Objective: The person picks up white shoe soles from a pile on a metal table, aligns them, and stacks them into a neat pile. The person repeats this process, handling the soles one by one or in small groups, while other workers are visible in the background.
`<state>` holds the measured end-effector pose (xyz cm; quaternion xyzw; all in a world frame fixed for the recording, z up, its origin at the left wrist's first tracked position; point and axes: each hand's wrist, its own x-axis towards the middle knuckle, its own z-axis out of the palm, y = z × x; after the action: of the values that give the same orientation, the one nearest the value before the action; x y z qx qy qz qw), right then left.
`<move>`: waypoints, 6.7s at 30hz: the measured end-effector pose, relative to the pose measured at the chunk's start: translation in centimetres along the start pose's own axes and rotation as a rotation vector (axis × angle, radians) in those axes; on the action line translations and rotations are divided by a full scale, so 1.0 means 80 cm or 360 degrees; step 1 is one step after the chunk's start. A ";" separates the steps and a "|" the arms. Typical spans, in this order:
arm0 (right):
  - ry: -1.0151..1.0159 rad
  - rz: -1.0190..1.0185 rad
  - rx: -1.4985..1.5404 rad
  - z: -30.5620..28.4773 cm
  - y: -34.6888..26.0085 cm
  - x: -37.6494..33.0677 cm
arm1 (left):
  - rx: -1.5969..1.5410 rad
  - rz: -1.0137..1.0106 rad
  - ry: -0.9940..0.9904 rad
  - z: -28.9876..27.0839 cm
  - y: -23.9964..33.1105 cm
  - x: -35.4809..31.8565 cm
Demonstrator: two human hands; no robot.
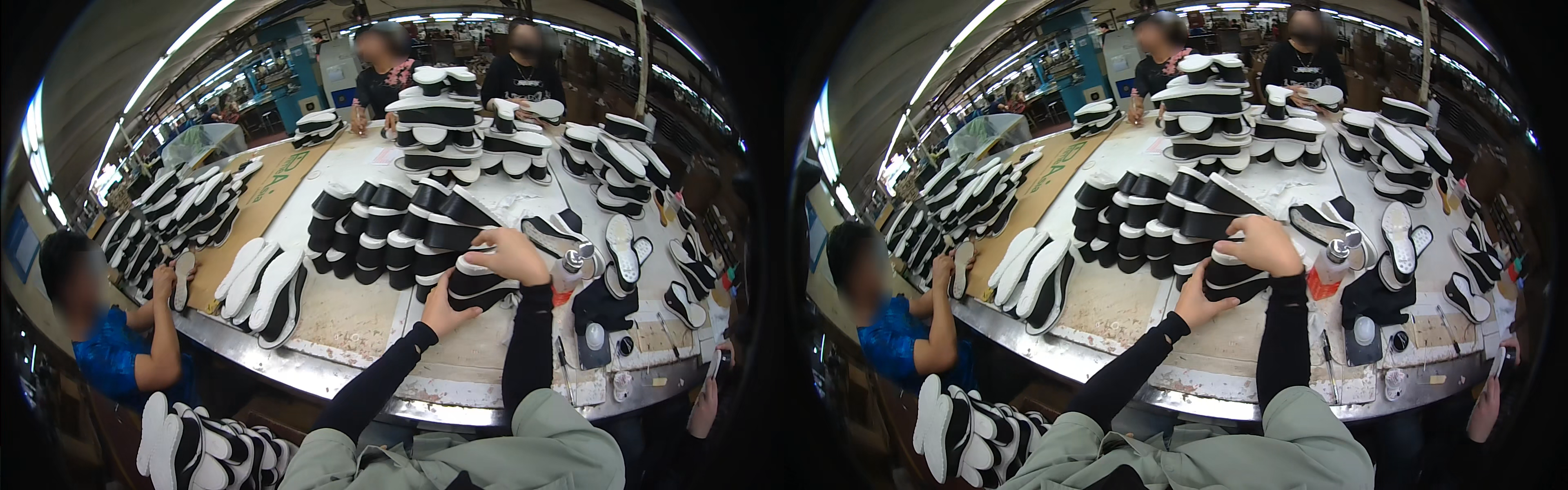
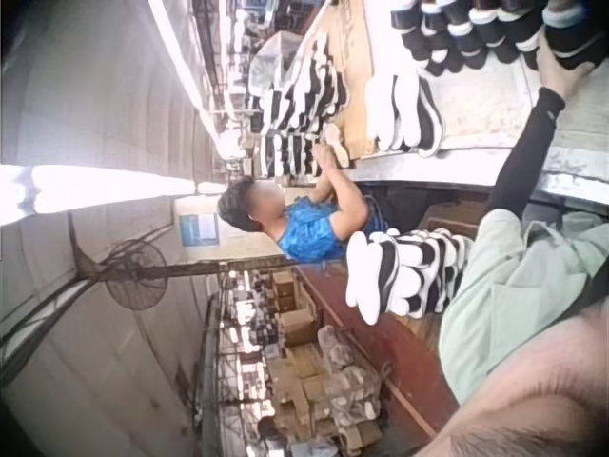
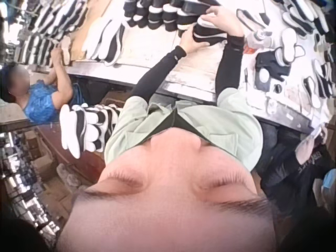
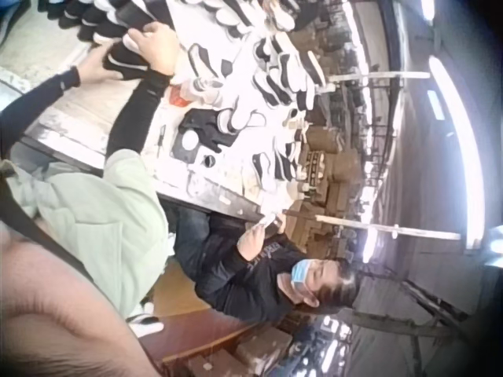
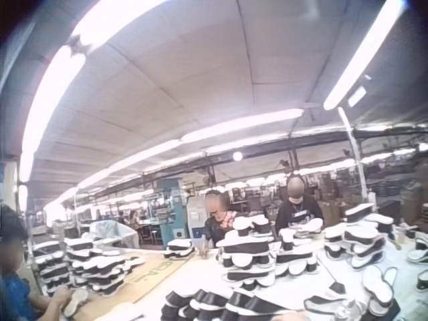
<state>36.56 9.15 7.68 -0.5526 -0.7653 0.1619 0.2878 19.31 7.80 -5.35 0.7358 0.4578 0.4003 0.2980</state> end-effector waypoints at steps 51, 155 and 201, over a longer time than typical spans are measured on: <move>-0.1204 -0.0574 0.1440 0.212 -0.142 -0.006 | -0.1502 -0.1127 0.1075 -0.240 -0.029 -0.323; -0.0554 -0.0705 0.1532 0.122 -0.213 0.006 | -0.0661 -0.0753 0.1397 -0.266 0.097 -0.450; 0.0158 -0.0630 0.1931 0.002 -0.094 0.014 | -0.1763 -0.1443 0.0459 -0.249 0.005 -0.231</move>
<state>30.54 7.67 12.16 -0.1464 -0.6109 0.4843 0.6090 -2.50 -7.78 -0.84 0.1552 0.4826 0.5033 0.6998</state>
